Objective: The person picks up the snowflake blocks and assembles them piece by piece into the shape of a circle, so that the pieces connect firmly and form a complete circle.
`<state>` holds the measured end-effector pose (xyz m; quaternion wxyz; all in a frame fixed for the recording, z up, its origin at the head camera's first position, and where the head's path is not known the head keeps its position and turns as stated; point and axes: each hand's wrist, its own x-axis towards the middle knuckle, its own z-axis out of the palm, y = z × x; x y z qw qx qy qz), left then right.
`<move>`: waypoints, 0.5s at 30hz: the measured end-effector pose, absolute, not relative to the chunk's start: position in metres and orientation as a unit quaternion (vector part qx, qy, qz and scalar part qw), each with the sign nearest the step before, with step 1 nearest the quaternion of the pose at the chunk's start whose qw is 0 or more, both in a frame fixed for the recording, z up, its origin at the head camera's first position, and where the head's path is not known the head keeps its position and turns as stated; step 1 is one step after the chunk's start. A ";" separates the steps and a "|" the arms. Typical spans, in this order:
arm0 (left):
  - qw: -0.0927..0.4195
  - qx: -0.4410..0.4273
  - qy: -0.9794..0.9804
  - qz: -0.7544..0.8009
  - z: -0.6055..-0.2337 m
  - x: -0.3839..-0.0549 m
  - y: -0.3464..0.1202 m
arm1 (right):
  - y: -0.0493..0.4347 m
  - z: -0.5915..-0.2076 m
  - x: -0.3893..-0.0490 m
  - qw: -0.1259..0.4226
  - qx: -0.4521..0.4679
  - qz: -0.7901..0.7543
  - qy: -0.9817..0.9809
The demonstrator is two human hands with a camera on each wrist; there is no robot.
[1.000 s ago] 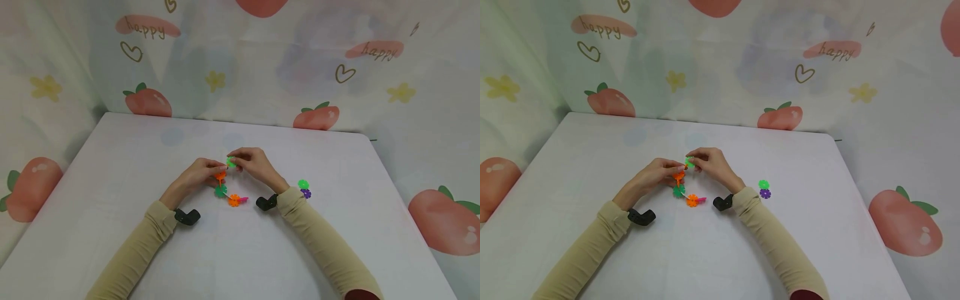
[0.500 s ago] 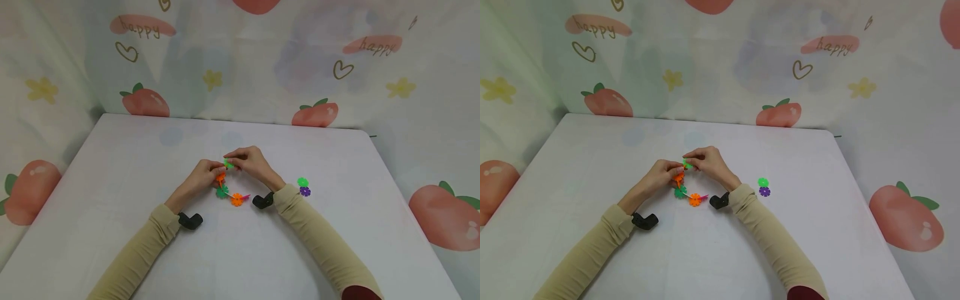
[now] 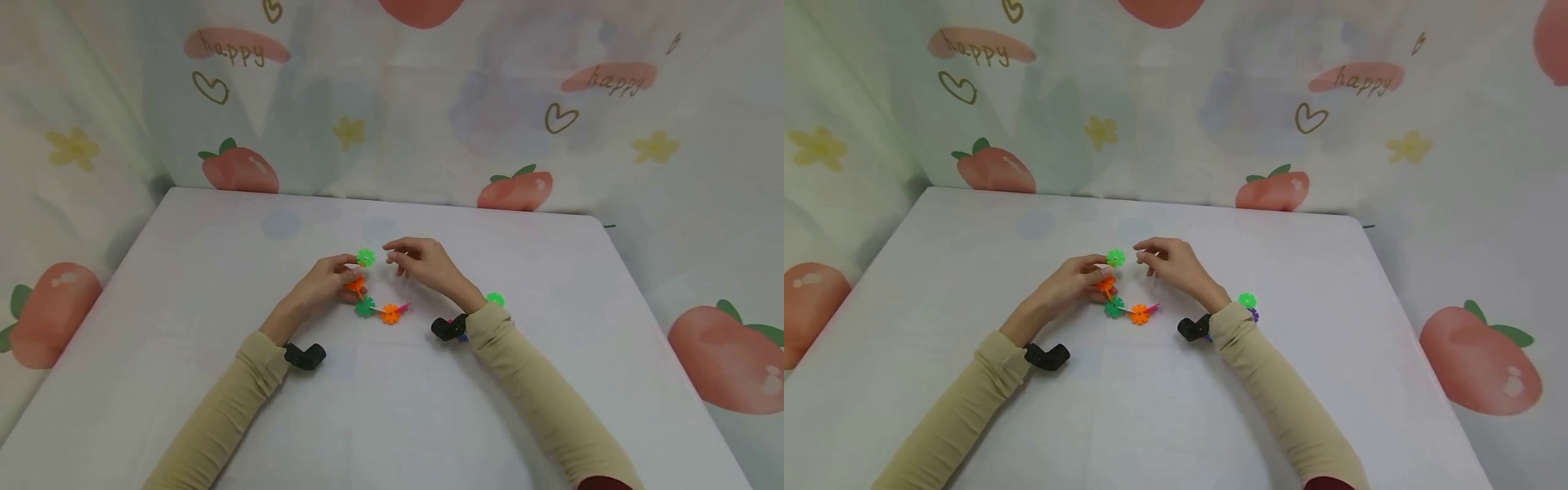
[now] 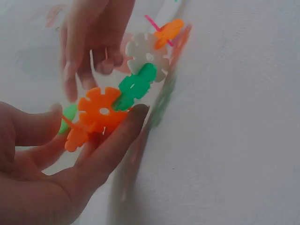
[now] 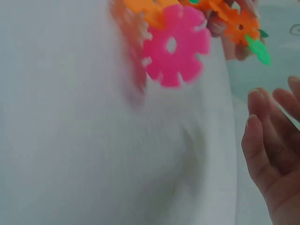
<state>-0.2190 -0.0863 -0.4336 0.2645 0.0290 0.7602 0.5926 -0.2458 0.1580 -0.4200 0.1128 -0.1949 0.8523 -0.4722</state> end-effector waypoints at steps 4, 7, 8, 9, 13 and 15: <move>0.261 0.029 0.776 0.573 -0.433 -0.220 -0.089 | 0.175 -0.412 -0.241 0.112 -0.188 -0.444 0.869; 0.253 0.031 0.795 0.551 -0.432 -0.222 -0.091 | 0.190 -0.407 -0.235 0.113 -0.178 -0.422 0.882; 0.252 0.030 0.798 0.547 -0.432 -0.222 -0.092 | 0.195 -0.406 -0.233 0.113 -0.175 -0.416 0.885; 0.252 0.032 0.798 0.546 -0.431 -0.222 -0.092 | 0.200 -0.405 -0.231 0.113 -0.173 -0.410 0.888; 0.263 0.031 0.783 0.563 -0.430 -0.222 -0.093 | 0.222 -0.404 -0.223 0.113 -0.168 -0.388 0.899; 0.263 0.030 0.779 0.568 -0.430 -0.222 -0.093 | 0.233 -0.404 -0.219 0.112 -0.164 -0.377 0.905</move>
